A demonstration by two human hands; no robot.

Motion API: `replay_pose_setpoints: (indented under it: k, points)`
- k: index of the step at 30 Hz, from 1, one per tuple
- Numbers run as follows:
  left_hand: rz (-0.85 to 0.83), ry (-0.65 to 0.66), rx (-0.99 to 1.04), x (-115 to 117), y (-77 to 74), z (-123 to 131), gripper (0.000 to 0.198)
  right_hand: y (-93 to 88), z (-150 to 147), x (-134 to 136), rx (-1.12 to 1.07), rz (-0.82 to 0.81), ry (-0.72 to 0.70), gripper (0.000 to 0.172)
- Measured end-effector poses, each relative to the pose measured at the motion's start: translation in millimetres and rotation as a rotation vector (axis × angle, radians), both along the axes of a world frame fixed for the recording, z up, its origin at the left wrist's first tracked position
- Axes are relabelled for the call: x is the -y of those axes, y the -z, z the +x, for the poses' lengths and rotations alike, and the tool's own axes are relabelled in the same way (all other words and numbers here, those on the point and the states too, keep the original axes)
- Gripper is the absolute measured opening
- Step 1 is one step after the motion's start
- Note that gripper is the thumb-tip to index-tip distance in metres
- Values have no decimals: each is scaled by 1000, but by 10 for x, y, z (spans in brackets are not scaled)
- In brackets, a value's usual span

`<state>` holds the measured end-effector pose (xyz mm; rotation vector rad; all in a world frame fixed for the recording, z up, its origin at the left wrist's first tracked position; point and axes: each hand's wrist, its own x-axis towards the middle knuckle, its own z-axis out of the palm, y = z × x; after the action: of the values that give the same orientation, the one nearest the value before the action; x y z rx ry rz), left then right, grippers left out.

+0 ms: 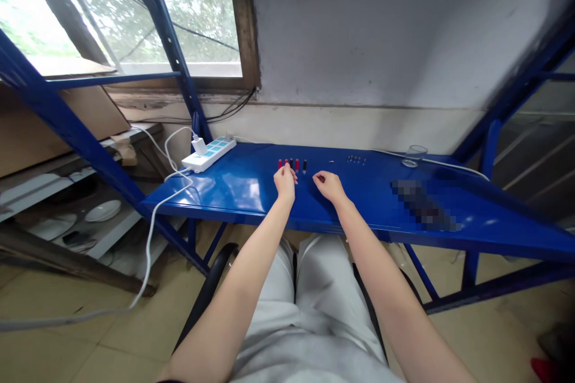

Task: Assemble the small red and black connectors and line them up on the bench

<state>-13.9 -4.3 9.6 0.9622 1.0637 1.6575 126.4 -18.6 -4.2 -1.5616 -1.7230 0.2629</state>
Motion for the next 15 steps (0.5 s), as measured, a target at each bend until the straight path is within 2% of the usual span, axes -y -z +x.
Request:
replay_pose_setpoints:
  k: [9, 15]
  points:
    - [-2, -20, 9, 4, 9, -8, 37, -9, -35, -9, 33, 4, 19, 21]
    - [-7, -30, 9, 5, -6, -10, 37, -23, -125, -129, 38, -51, 67, 18]
